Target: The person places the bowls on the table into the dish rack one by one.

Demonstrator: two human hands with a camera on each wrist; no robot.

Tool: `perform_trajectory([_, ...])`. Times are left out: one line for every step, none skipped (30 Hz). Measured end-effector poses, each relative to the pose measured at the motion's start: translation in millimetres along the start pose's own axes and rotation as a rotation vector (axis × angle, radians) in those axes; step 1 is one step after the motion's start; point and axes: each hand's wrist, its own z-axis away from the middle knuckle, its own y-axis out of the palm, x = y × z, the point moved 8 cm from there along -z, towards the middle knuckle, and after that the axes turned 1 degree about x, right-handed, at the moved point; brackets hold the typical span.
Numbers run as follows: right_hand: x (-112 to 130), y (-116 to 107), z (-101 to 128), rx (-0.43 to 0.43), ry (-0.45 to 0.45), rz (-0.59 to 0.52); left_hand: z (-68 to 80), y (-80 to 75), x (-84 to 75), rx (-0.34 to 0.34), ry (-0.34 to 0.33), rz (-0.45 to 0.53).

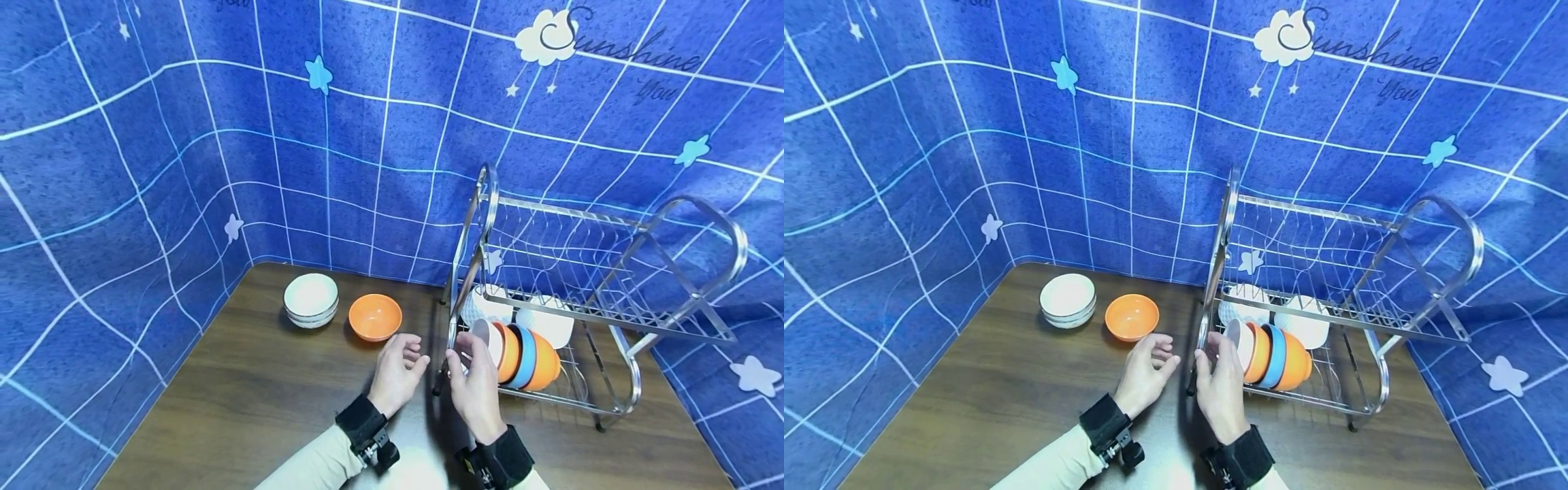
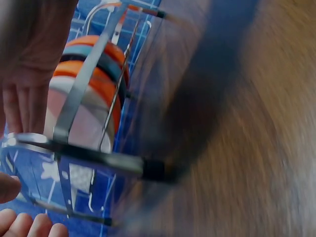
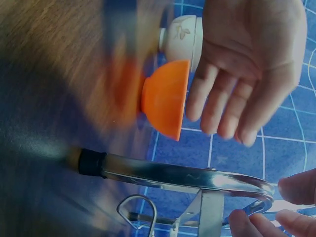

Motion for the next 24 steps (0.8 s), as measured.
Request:
perform_trajectory([-1.0, -0.2, 0.0, -0.002, 0.008, -0.008, -0.3, -2.8, 2.4, -0.010, -0.003, -0.005])
perform_trajectory([-2.2, -0.1, 0.1, -0.005, 0.014, -0.016, -0.5, -5.9, 4.3, -0.020, -0.007, -0.007])
perform_trajectory([-3.3, 0.0, 0.4, -0.008, 0.020, -0.022, -0.9, -9.1, 6.5, -0.029, -0.007, -0.018])
perform_trajectory([-4.3, 0.2, 0.7, -0.011, 0.027, -0.031, -1.1, -13.0, 8.3, -0.041, -0.008, -0.031])
perform_trajectory([-5.5, 0.7, 1.2, -0.013, 0.035, -0.037, -1.4, -16.9, 10.7, -0.054, -0.005, -0.040])
perform_trajectory([-6.9, 1.3, 1.7, -0.015, 0.044, -0.044, -1.8, -20.9, 13.7, -0.068, -0.007, -0.049])
perform_trajectory([-8.3, 1.9, 2.1, -0.016, 0.052, -0.054, -2.5, -25.2, 16.2, -0.083, -0.009, -0.064])
perform_trajectory([-10.1, 2.3, 2.5, -0.017, 0.062, -0.063, -3.1, -29.5, 18.9, -0.095, -0.019, -0.086])
perform_trajectory([-11.6, 2.6, 2.9, -0.018, 0.070, -0.071, -3.8, -33.7, 21.9, -0.109, -0.024, -0.114])
perform_trajectory([-12.9, 2.9, 3.0, -0.020, 0.079, -0.083, -4.5, -38.3, 24.8, -0.127, -0.030, -0.139])
perform_trajectory([-14.2, 3.3, 3.3, -0.020, 0.090, -0.092, -5.2, -42.7, 27.7, -0.147, -0.036, -0.161])
perform_trajectory([-15.3, 3.8, 3.4, -0.020, 0.098, -0.097, -5.7, -47.3, 30.0, -0.169, -0.044, -0.188])
perform_trajectory([-16.4, 4.5, 3.5, -0.019, 0.106, -0.099, -6.1, -52.0, 31.7, -0.194, -0.047, -0.212])
perform_trajectory([-17.0, 5.0, 3.6, -0.019, 0.115, -0.099, -6.6, -56.6, 34.4, -0.220, -0.050, -0.234])
perform_trajectory([-17.4, 5.8, 3.9, -0.020, 0.120, -0.097, -7.1, -61.1, 36.7, -0.246, -0.054, -0.250])
perform_trajectory([-17.6, 6.5, 4.2, -0.020, 0.126, -0.096, -8.0, -65.5, 39.4, -0.269, -0.064, -0.263])
perform_trajectory([-17.6, 6.9, 4.5, -0.021, 0.131, -0.096, -9.0, -69.7, 42.1, -0.290, -0.074, -0.271])
perform_trajectory([-17.3, 7.3, 4.8, -0.022, 0.133, -0.099, -10.3, -73.4, 45.6, -0.303, -0.096, -0.277])
perform_trajectory([-17.0, 7.6, 5.0, -0.023, 0.132, -0.107, -12.0, -76.5, 49.7, -0.309, -0.127, -0.282])
perform_trajectory([-16.5, 7.8, 5.3, -0.024, 0.131, -0.114, -13.8, -79.3, 54.5, -0.308, -0.166, -0.288])
perform_trajectory([-16.3, 8.2, 5.5, -0.023, 0.130, -0.121, -15.4, -81.6, 59.2, -0.302, -0.209, -0.287])
perform_trajectory([-16.2, 8.6, 5.7, -0.022, 0.130, -0.127, -16.9, -83.5, 63.7, -0.293, -0.253, -0.280])
perform_trajectory([-16.1, 8.8, 5.9, -0.022, 0.129, -0.132, -18.3, -84.8, 68.4, -0.281, -0.298, -0.275])
perform_trajectory([-16.2, 9.1, 6.1, -0.021, 0.129, -0.135, -19.4, -85.6, 73.1, -0.262, -0.346, -0.269])
